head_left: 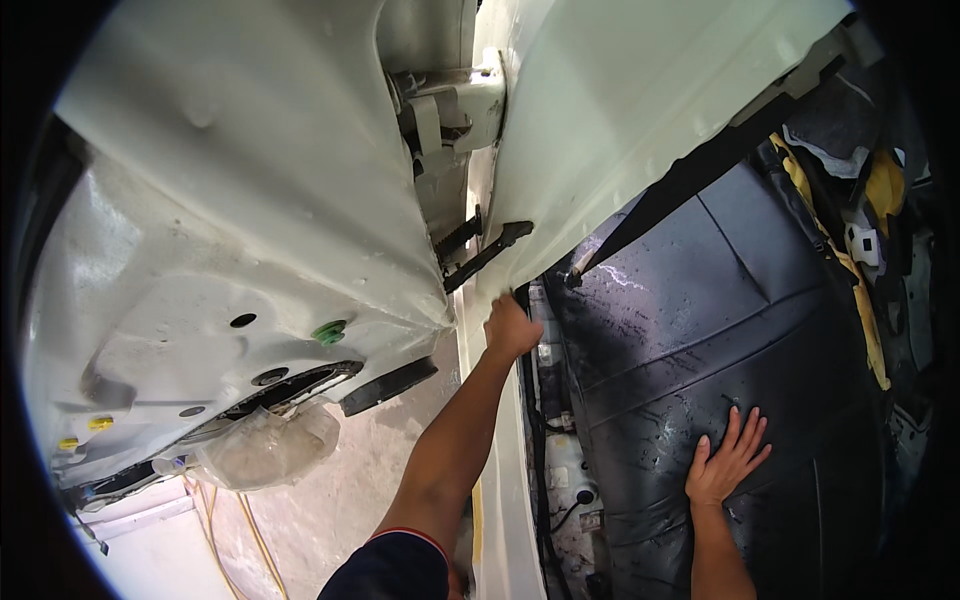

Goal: The person uses a red cloth to wipe the door hinge and door jamb area of a white car. The person repeatedly wipes the same hinge and surrounding metal surfaces with the cloth.

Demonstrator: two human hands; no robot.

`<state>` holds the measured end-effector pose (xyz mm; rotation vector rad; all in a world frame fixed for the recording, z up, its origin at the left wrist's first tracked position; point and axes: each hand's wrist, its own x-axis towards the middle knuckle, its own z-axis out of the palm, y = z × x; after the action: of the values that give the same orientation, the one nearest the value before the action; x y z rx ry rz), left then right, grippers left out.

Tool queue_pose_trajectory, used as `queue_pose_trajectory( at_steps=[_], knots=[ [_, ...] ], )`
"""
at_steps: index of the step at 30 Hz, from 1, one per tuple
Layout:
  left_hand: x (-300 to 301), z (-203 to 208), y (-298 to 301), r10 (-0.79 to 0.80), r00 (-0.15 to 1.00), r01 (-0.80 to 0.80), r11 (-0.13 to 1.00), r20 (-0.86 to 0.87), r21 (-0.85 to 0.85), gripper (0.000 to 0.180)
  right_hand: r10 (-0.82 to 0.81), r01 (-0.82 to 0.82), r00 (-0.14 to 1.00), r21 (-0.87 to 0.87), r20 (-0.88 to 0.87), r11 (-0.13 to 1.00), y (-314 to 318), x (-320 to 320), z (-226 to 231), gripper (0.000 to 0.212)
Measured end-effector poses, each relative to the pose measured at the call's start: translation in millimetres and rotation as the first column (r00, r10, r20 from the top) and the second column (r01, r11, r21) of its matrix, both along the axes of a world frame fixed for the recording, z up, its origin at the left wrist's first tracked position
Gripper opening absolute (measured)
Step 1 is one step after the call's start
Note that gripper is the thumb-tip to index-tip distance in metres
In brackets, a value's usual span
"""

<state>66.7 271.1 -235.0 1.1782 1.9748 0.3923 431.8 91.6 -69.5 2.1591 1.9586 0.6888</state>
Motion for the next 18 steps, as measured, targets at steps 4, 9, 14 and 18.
queue_pose_trajectory(
  at_steps=[4, 9, 14, 18],
  knots=[
    [-6, 0, 7, -0.065, 0.992, 0.079, 0.987, 0.106, -0.140, 0.076, 0.024, -0.024, 1.000, 0.027, -0.008, 0.999, 0, 0, 0, 0.066],
    [4, -6, -4, 0.011, 1.000, -0.011, 1.000, -0.009, -0.018, 0.080, -0.019, 0.019, 1.000, -0.016, -0.008, 1.000, -1, 0, 0, 0.066],
    [7, -23, -14, -0.068, 0.997, 0.072, 0.976, 0.028, -0.207, 0.081, -0.001, 0.001, 1.000, 0.012, -0.010, 1.000, 0, 1, 0, 0.066],
    [8, -40, -23, 0.072, 0.995, -0.071, 0.997, 0.075, -0.006, 0.061, 0.001, -0.001, 1.000, 0.010, -0.008, 1.000, 1, 2, -1, 0.066]
  ],
)
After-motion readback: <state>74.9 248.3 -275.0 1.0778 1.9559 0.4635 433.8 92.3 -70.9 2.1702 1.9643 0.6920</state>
